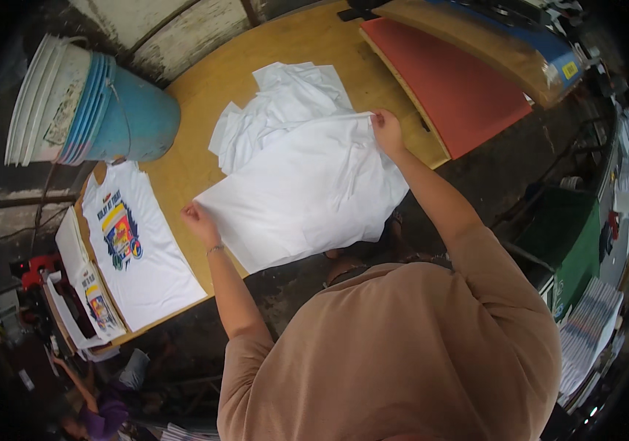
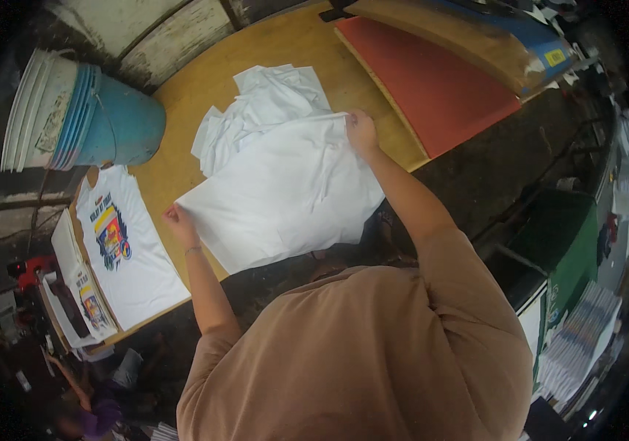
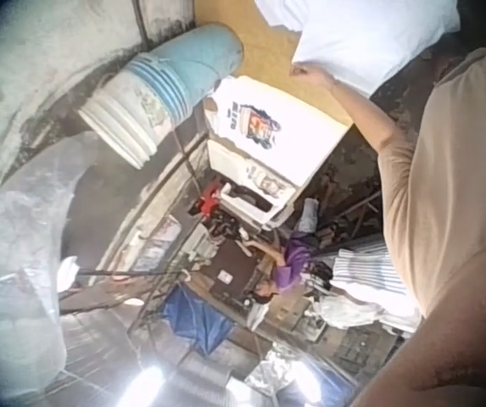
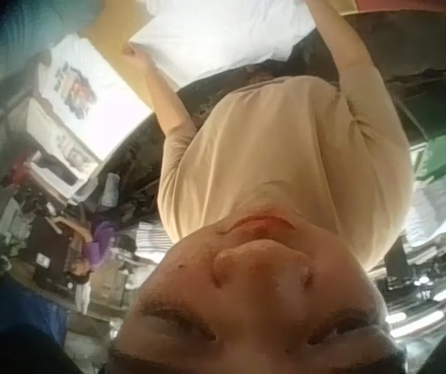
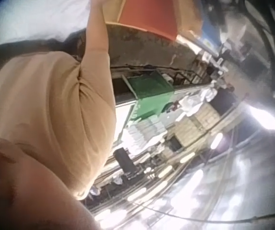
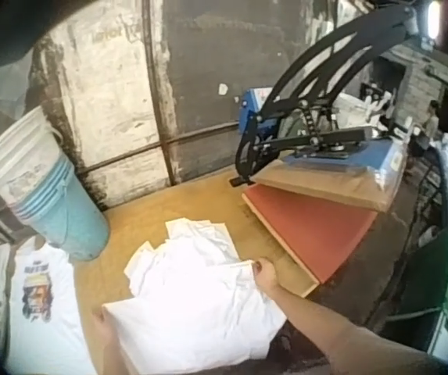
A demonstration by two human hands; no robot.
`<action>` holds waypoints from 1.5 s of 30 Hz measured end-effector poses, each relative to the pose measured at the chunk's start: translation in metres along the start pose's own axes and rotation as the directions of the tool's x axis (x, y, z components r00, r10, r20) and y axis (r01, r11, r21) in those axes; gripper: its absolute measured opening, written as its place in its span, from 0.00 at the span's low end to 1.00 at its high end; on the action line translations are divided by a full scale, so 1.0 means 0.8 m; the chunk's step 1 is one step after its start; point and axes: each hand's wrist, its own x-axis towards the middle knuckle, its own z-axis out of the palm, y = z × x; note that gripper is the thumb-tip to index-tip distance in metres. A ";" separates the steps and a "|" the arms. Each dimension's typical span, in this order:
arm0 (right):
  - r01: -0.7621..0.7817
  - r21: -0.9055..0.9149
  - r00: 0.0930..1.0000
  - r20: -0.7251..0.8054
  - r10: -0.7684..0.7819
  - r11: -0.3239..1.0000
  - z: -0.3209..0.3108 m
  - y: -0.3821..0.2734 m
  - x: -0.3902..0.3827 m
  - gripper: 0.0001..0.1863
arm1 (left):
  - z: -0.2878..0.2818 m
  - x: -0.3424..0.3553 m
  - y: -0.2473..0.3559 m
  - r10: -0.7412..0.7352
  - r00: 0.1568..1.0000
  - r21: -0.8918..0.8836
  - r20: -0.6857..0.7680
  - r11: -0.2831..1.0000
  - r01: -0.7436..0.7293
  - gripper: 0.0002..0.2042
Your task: Using a heat press machine to print designs on white t-shirts.
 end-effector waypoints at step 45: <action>0.480 -0.309 0.834 -0.131 -0.537 0.821 -0.539 0.264 0.411 0.14 | 0.464 -0.335 0.324 0.364 0.929 0.063 -0.064 0.931 -0.361 0.07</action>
